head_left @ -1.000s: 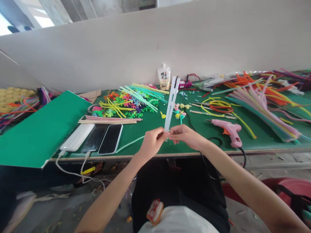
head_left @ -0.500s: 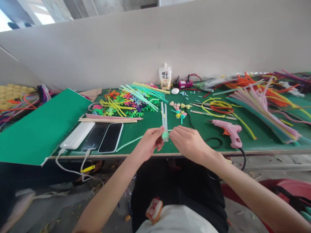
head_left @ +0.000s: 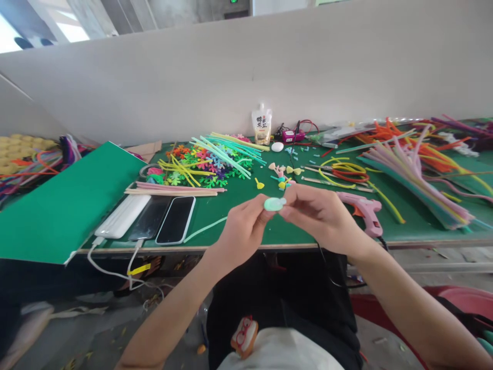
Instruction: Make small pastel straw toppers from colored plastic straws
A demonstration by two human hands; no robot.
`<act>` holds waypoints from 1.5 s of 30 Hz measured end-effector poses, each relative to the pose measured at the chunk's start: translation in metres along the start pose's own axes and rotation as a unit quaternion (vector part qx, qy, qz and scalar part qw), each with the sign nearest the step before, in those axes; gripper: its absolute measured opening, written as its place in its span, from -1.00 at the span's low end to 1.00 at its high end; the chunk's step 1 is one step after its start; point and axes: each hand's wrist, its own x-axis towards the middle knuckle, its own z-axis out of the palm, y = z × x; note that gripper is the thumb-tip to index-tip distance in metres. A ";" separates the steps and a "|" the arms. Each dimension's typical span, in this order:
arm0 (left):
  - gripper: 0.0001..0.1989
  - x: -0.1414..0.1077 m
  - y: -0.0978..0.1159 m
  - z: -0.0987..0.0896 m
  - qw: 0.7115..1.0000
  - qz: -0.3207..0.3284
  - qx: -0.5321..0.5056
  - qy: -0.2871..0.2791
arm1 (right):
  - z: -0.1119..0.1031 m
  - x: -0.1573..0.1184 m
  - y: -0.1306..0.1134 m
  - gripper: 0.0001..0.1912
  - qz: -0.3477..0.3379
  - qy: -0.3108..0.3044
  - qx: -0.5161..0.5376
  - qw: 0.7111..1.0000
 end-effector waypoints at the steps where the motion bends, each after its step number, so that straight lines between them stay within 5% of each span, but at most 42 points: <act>1: -0.75 0.000 0.004 -0.002 1.000 -0.022 -0.010 -0.015 | -0.001 0.000 -0.001 -0.83 -0.007 0.006 -0.014 1.000; 8: -0.70 0.005 0.024 -0.010 0.965 -0.224 -0.094 -0.096 | 0.002 0.002 0.004 -0.80 -0.110 0.054 -0.261 0.957; 16: -0.70 0.010 0.013 0.001 0.836 -0.429 -0.323 -0.110 | 0.011 0.002 0.023 -0.70 -0.231 0.044 -0.527 0.817; 19: -0.70 0.010 0.009 0.006 0.793 -0.473 -0.370 -0.102 | 0.015 0.001 0.029 -0.70 -0.244 0.039 -0.557 0.792; 21: -0.69 0.009 0.006 0.008 0.766 -0.492 -0.401 -0.104 | 0.017 0.000 0.035 -0.69 -0.242 0.027 -0.547 0.801; 23: -0.70 0.007 0.004 0.009 0.748 -0.501 -0.424 -0.104 | 0.018 -0.001 0.040 -0.70 -0.210 0.015 -0.499 0.841; 26: -0.71 0.004 0.004 0.010 0.755 -0.498 -0.418 -0.092 | 0.016 -0.002 0.042 -0.77 -0.081 0.008 -0.354 0.932; 28: -0.71 0.004 0.006 0.009 0.770 -0.495 -0.394 -0.083 | 0.014 -0.001 0.038 -0.83 0.015 -0.001 -0.264 0.964; 32: -0.71 0.006 0.011 0.009 0.783 -0.499 -0.360 -0.086 | 0.013 0.001 0.030 -0.83 0.096 0.001 -0.207 0.974; 45: -0.72 0.002 0.010 0.012 0.800 -0.471 -0.364 -0.071 | 0.024 0.002 0.031 -0.82 0.113 0.053 -0.136 0.983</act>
